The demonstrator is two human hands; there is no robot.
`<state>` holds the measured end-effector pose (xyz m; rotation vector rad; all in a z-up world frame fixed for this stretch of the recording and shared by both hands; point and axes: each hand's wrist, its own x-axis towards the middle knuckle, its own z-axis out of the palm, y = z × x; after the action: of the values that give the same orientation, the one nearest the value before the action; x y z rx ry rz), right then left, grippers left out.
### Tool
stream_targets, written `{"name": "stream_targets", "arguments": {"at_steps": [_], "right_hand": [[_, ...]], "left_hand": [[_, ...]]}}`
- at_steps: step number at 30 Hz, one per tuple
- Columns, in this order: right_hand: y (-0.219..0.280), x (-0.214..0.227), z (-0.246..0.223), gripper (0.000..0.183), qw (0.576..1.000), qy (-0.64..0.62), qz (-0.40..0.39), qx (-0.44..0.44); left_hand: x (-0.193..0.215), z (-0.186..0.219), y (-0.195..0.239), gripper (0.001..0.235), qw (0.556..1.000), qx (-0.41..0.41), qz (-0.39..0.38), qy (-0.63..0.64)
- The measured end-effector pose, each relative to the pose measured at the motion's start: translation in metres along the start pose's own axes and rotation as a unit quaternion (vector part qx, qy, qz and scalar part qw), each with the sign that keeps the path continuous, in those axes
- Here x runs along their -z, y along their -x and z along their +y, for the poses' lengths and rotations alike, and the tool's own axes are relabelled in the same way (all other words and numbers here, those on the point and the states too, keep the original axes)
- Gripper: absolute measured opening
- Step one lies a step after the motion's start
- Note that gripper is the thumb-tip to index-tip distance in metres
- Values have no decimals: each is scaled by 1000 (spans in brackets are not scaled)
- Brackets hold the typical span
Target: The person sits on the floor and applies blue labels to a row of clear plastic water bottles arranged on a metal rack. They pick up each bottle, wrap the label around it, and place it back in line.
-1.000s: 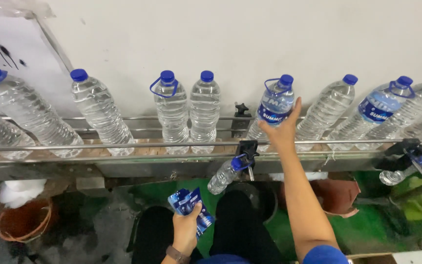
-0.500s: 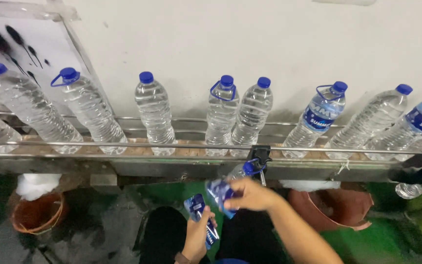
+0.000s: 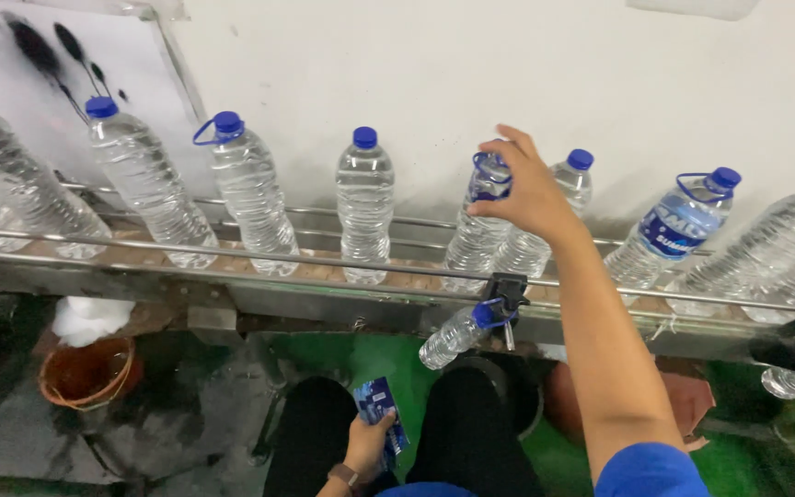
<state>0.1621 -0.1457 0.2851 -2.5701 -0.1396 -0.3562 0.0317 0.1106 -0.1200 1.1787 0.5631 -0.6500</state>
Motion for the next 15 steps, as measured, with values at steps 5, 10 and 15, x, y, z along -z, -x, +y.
{"name": "stream_targets", "arguments": {"at_steps": [5, 10, 15], "right_hand": [[24, -10, 38, 114, 975, -120, 184, 43], [40, -15, 41, 106, 963, -163, 210, -41], [65, -37, 41, 125, 926, -122, 263, -240]], "left_hand": [[12, 2, -22, 42, 996, 81, 31, 21], [15, -10, -37, 44, 998, 52, 33, -3], [12, -3, -31, 48, 992, 94, 35, 81]]}}
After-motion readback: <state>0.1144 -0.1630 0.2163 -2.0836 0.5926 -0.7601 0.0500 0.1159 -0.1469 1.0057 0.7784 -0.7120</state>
